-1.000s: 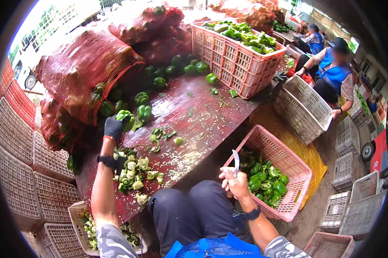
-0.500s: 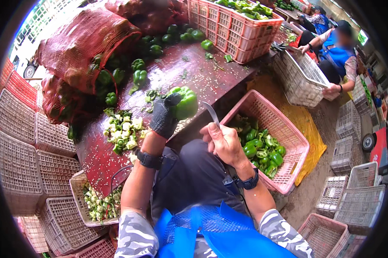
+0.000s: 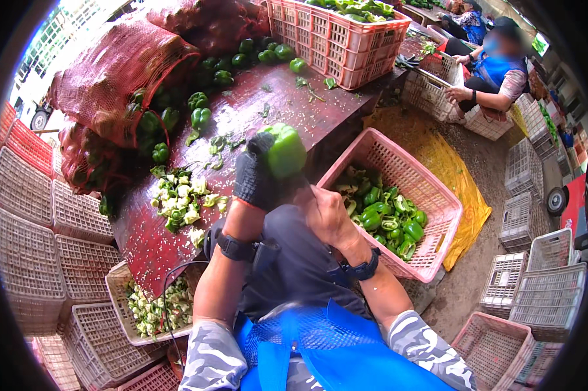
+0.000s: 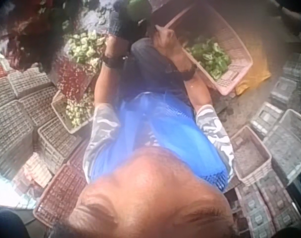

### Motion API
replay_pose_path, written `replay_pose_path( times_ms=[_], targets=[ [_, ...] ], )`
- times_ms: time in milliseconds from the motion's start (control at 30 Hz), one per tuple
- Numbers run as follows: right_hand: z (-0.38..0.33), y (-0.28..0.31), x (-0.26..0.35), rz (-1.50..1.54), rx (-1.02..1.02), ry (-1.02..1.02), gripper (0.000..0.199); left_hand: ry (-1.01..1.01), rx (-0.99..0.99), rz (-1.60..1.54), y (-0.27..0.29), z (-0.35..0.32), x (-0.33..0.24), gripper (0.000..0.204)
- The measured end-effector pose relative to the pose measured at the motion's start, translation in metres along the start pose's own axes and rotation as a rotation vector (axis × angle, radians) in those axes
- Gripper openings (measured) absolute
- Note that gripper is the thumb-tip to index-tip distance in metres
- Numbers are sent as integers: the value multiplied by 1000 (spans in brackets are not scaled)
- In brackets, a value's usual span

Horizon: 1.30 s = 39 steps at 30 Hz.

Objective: Sort and trim stems or damaged parts from green bell peppers using a knife.

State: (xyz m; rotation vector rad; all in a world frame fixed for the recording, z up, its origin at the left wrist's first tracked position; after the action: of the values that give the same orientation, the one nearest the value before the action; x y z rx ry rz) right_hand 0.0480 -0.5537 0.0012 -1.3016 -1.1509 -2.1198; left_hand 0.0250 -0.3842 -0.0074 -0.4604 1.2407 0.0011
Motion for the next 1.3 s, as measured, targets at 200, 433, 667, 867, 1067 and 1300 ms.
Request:
replay_pose_path(
  times_ms=[200, 433, 667, 867, 1067, 1300],
  targets=[
    [-10, 43, 9, -2, -105, 129, 50, -44, 89, -44, -16, -8, -17, 67],
    [26, 34, 26, 79, 64, 214, 74, -87, 326, 491, -33, -17, -23, 46],
    [29, 21, 20, 280, -56, 264, 63, -153, 57, 1154, -19, -19, -34, 30],
    [31, 32, 14, 402, -122, 149, 54, -260, -14, 1162, -46, -17, -51, 30],
    [23, 46, 26, 313, -41, 193, 50, -225, 80, 1341, -79, -23, -74, 32],
    [19, 47, 46, 459, 38, 322, 46, 31, -87, 982, -74, -41, -86, 35]
  ],
)
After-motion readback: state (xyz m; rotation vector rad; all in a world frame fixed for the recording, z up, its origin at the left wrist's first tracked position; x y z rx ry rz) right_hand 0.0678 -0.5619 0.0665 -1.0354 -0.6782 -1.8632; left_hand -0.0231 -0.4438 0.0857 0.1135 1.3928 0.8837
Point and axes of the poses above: each hand's wrist, its own z-axis towards the middle knuckle, its own y-axis out of the back of the hand, x = y × z, the point moved 7 cm from there along z, towards the middle knuckle, and after that the axes turned 9 degrees about x, right-handed, at the moved point
